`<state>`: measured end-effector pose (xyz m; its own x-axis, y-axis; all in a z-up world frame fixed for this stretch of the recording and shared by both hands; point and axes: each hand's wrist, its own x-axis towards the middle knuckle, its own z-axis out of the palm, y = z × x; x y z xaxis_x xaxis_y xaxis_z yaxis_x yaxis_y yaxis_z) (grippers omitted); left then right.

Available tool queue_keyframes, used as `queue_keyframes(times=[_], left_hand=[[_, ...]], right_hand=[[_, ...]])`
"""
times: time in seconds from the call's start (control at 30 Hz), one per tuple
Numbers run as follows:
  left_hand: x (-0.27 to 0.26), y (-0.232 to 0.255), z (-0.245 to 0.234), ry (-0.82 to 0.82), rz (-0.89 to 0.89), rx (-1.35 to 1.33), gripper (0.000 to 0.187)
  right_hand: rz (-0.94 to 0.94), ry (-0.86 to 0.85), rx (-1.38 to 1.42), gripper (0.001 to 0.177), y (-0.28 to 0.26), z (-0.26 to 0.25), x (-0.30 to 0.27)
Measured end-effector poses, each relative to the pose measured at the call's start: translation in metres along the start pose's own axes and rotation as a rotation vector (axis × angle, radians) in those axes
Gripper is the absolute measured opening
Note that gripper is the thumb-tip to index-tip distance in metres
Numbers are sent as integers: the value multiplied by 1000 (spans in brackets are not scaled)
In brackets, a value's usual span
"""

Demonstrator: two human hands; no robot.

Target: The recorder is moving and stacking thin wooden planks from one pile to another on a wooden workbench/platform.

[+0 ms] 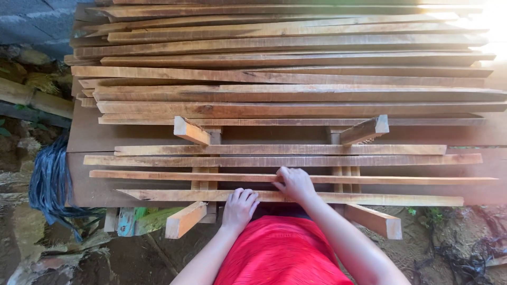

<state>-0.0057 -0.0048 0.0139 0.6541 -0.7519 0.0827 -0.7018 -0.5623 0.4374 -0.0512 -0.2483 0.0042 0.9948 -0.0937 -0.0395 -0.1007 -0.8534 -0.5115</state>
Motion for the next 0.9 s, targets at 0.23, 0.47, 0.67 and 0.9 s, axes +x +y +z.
queue_keyframes(times=[0.23, 0.47, 0.67, 0.9], left_hand=[[-4, -1, 1, -12, 19, 19, 28], [-3, 1, 0, -45, 13, 1, 30], [-4, 1, -2, -43, 0, 19, 32], [2, -5, 6, -43, -35, -11, 38]], right_hand=[[-43, 258, 87, 27, -13, 5, -13], [18, 223, 80, 29, -25, -10, -20], [124, 56, 40, 28, -14, 6, -17], [236, -241, 59, 38, 5, 16, -8]])
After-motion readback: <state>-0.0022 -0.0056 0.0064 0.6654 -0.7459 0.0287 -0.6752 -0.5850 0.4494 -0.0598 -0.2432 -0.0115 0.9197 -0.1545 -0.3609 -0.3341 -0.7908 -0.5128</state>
